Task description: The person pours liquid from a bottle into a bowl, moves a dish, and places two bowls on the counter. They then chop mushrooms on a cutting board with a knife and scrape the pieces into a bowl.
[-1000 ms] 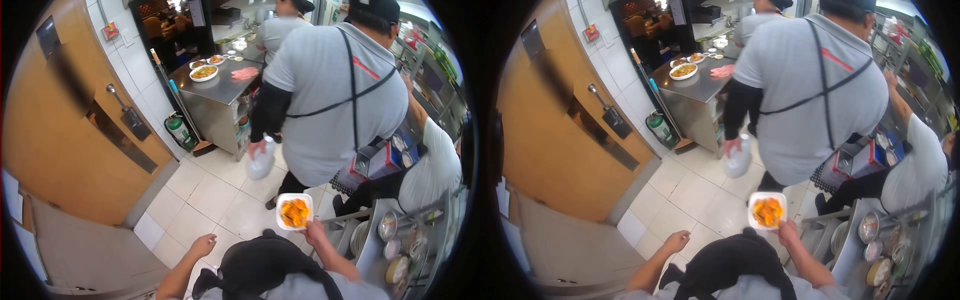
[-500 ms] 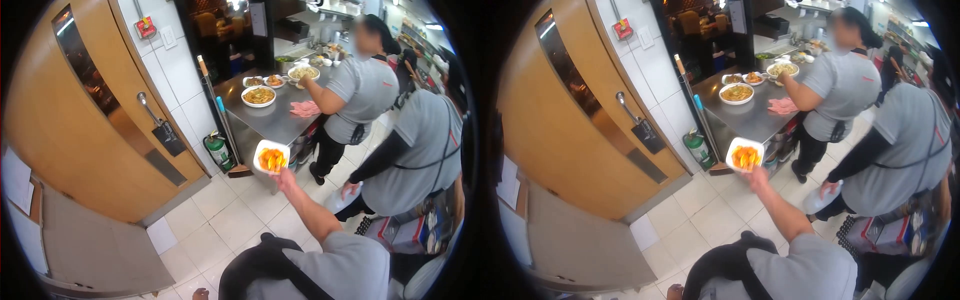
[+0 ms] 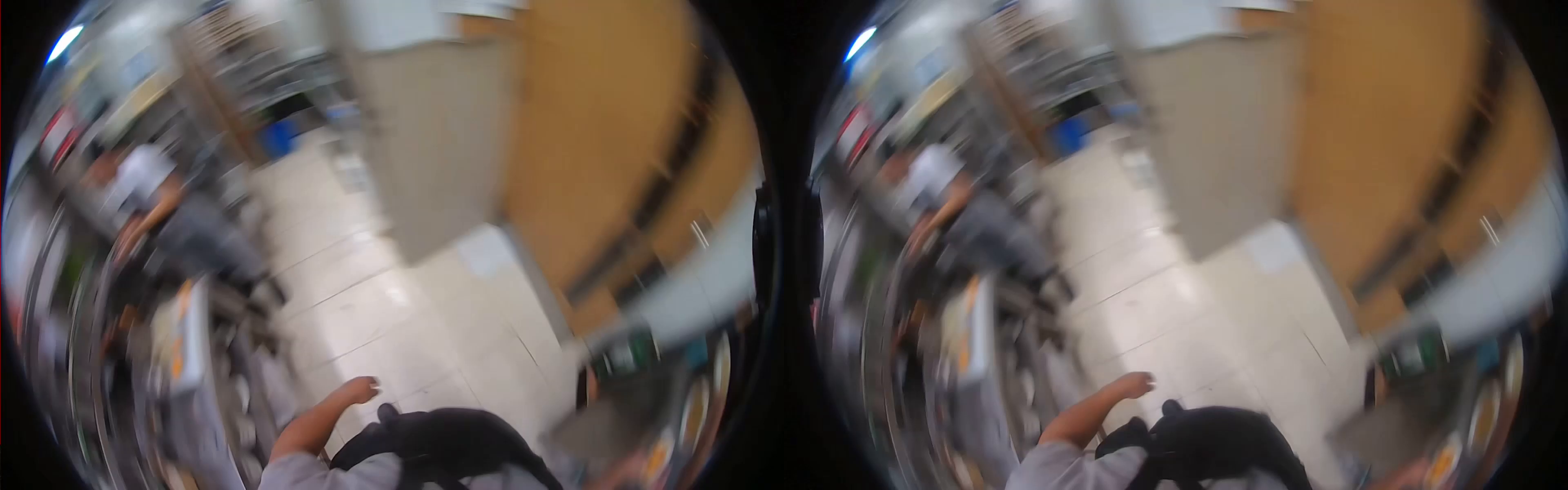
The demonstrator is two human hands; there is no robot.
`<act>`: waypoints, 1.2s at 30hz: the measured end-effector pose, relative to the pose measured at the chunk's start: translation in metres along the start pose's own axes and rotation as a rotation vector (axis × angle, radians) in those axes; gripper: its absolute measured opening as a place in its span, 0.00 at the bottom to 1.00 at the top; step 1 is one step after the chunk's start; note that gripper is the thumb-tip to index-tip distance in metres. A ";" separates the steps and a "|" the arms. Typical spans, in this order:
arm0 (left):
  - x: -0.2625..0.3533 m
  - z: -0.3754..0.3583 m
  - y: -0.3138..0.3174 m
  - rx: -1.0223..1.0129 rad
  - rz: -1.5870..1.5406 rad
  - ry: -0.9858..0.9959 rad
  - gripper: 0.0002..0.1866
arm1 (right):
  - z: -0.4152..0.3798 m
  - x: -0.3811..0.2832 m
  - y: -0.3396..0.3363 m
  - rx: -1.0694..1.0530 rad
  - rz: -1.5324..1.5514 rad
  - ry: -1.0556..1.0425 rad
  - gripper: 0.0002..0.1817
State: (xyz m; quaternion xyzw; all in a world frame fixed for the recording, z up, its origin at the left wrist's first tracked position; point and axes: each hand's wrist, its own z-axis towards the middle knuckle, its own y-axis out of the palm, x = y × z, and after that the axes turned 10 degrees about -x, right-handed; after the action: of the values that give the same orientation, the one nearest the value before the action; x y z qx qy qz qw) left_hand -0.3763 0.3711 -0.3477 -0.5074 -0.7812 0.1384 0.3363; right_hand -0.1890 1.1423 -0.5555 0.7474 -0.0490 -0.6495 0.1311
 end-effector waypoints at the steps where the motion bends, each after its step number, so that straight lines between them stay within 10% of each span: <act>1: -0.008 -0.020 0.024 0.052 -0.131 0.068 0.23 | 0.104 -0.013 -0.012 -0.206 -0.127 0.099 0.14; 3: -0.023 -0.050 0.074 0.094 -0.390 0.091 0.22 | 0.256 -0.024 0.028 -0.487 -0.396 0.227 0.13; 5: -0.058 -0.077 0.152 0.321 -0.496 0.654 0.20 | 0.339 -0.029 0.090 -0.640 -0.680 0.299 0.13; 6: -0.091 -0.066 0.165 0.391 -0.514 0.631 0.20 | 0.382 -0.030 0.130 -0.699 -0.829 0.311 0.13; 9: -0.121 -0.137 0.231 0.308 -0.722 0.208 0.25 | 0.467 -0.024 0.248 -0.834 -1.304 0.347 0.15; 10: -0.129 -0.145 0.248 0.258 -0.801 0.070 0.26 | 0.410 -0.070 0.387 -0.532 -1.275 -0.089 0.19; 12: -0.188 -0.179 0.269 0.065 -0.536 -0.038 0.29 | 0.412 -0.117 0.559 -0.693 -0.916 0.153 0.19; 14: -0.165 -0.241 0.222 0.641 -0.953 -0.485 0.28 | 0.450 -0.071 0.638 -0.889 -0.884 0.268 0.17; 18: -0.139 -0.370 0.099 1.239 -1.068 -0.574 0.24 | 0.461 -0.060 0.810 -1.326 -1.186 0.222 0.15; 21: -0.170 -0.397 0.104 1.461 -0.812 -0.934 0.18 | 0.455 -0.039 0.916 -1.783 -1.285 -0.321 0.15; 25: -0.225 -0.373 0.134 1.559 -0.489 -1.650 0.14 | 0.407 -0.029 1.072 -2.164 -1.157 -0.383 0.14; 36: -0.279 -0.337 0.058 1.378 -0.739 -2.192 0.15 | 0.327 -0.081 1.383 -2.575 -0.762 -0.883 0.11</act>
State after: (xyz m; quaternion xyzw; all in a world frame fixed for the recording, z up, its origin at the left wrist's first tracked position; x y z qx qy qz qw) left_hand -0.0392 0.1075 -0.2398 0.3735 -0.5077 0.7334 -0.2548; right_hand -0.3892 -0.2103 -0.1591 -0.1881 0.7352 -0.4111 0.5050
